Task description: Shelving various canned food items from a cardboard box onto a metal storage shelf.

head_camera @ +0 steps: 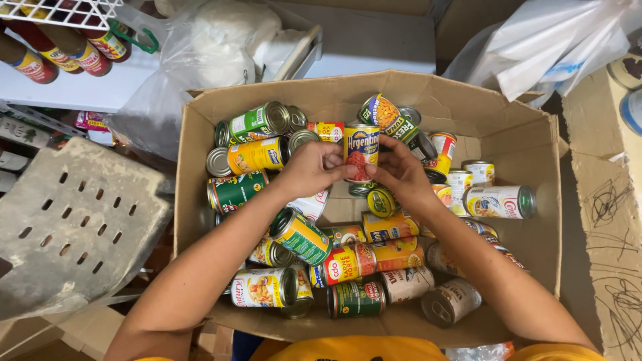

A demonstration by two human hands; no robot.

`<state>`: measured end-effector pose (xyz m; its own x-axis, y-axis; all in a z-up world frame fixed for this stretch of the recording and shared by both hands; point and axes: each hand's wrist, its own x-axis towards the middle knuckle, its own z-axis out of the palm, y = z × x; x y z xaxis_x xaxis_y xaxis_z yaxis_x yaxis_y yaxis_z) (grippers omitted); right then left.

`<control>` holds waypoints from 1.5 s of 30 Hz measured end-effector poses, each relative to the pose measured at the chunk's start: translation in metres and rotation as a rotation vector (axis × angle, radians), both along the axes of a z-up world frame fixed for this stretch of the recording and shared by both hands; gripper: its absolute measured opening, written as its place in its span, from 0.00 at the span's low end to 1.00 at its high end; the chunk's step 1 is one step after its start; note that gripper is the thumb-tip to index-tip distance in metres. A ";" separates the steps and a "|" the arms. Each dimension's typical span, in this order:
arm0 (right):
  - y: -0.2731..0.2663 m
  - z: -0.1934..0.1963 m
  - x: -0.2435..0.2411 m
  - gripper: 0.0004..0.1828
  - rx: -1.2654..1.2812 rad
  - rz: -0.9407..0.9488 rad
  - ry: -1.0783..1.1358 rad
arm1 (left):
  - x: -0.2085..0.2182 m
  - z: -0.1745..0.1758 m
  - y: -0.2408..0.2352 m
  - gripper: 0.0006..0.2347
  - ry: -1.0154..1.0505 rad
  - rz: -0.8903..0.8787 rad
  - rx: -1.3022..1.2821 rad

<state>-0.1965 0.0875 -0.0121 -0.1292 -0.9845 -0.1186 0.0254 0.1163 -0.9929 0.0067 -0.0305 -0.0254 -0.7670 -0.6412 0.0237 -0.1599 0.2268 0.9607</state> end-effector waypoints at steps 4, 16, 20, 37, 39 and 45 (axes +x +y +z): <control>-0.001 -0.006 -0.004 0.33 -0.008 -0.006 -0.035 | 0.000 0.007 0.001 0.13 -0.017 0.017 -0.050; -0.013 0.050 -0.013 0.32 -0.163 0.031 0.048 | -0.006 0.081 0.007 0.18 0.010 0.132 -0.188; -0.027 0.077 -0.028 0.34 -0.299 0.006 0.100 | -0.020 0.123 -0.001 0.18 0.029 0.149 -0.266; -0.054 0.200 -0.109 0.37 -0.556 -0.216 0.270 | -0.145 0.230 -0.032 0.13 0.305 0.182 -0.575; -0.060 0.200 -0.129 0.36 -0.614 -0.260 0.310 | -0.165 0.235 -0.032 0.16 0.327 0.222 -0.606; -0.084 0.198 -0.182 0.37 -0.752 -0.227 0.445 | -0.213 0.240 -0.036 0.18 0.203 0.351 -0.795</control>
